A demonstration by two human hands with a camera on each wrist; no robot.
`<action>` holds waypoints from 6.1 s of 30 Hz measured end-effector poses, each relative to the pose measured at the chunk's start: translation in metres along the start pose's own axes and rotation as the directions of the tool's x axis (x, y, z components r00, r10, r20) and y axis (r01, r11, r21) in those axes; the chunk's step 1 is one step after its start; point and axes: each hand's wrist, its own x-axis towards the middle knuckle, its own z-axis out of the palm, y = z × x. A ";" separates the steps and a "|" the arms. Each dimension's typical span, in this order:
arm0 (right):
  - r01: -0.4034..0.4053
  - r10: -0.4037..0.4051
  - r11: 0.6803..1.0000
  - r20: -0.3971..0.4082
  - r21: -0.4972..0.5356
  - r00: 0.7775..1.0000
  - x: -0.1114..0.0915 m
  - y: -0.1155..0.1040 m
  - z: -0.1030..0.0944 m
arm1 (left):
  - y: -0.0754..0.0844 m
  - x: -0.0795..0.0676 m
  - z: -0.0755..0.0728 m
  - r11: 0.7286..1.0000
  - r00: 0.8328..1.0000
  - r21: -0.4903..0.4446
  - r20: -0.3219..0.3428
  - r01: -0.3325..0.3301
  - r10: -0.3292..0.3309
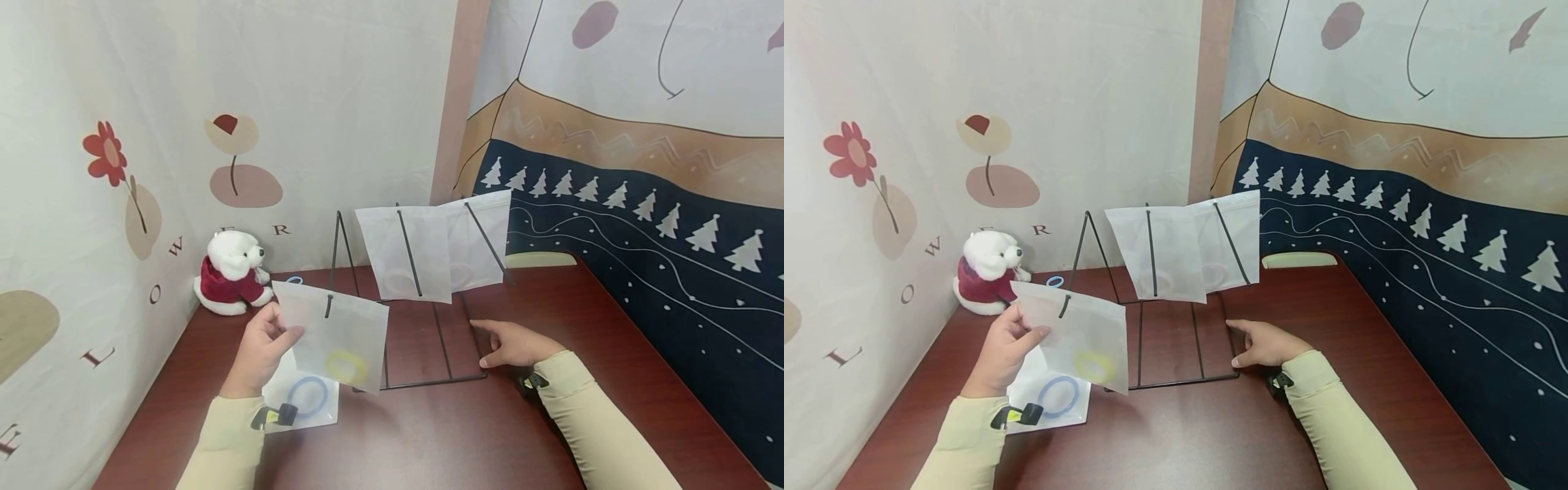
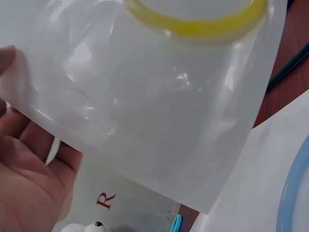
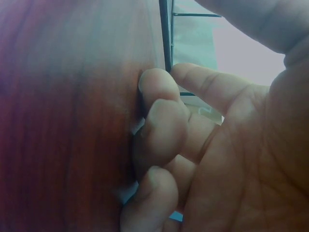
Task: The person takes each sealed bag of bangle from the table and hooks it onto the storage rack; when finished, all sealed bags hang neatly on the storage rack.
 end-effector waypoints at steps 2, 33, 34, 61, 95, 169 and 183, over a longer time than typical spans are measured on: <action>-0.002 0.002 1.000 0.000 -0.001 1.000 0.000 0.000 0.000 | 0.001 0.000 0.000 1.000 0.998 -0.016 -0.058 -0.013 0.012; -0.011 0.011 1.000 0.002 -0.005 1.000 0.000 0.002 0.001 | -0.009 0.000 -0.006 0.971 0.885 0.219 0.465 -0.095 -0.018; -0.006 0.006 1.000 0.002 -0.004 1.000 0.000 0.002 0.001 | -0.009 0.000 -0.005 0.972 0.882 0.219 0.470 -0.090 -0.024; 0.006 -0.006 1.000 -0.007 0.004 1.000 0.001 0.003 0.001 | -0.003 -0.001 0.015 0.950 0.987 0.307 0.162 -0.057 0.007; -0.004 0.004 1.000 -0.010 -0.004 1.000 0.003 0.007 0.003 | -0.021 0.000 0.008 0.954 0.932 0.299 0.348 -0.011 -0.099; 0.007 -0.007 1.000 -0.005 0.009 1.000 -0.001 0.002 0.001 | -0.010 0.003 0.023 0.969 0.979 0.142 -0.019 0.202 -0.201; 0.023 -0.023 1.000 -0.004 -0.007 1.000 0.001 0.004 0.001 | -0.009 0.004 0.025 0.982 0.982 0.055 0.041 0.183 -0.185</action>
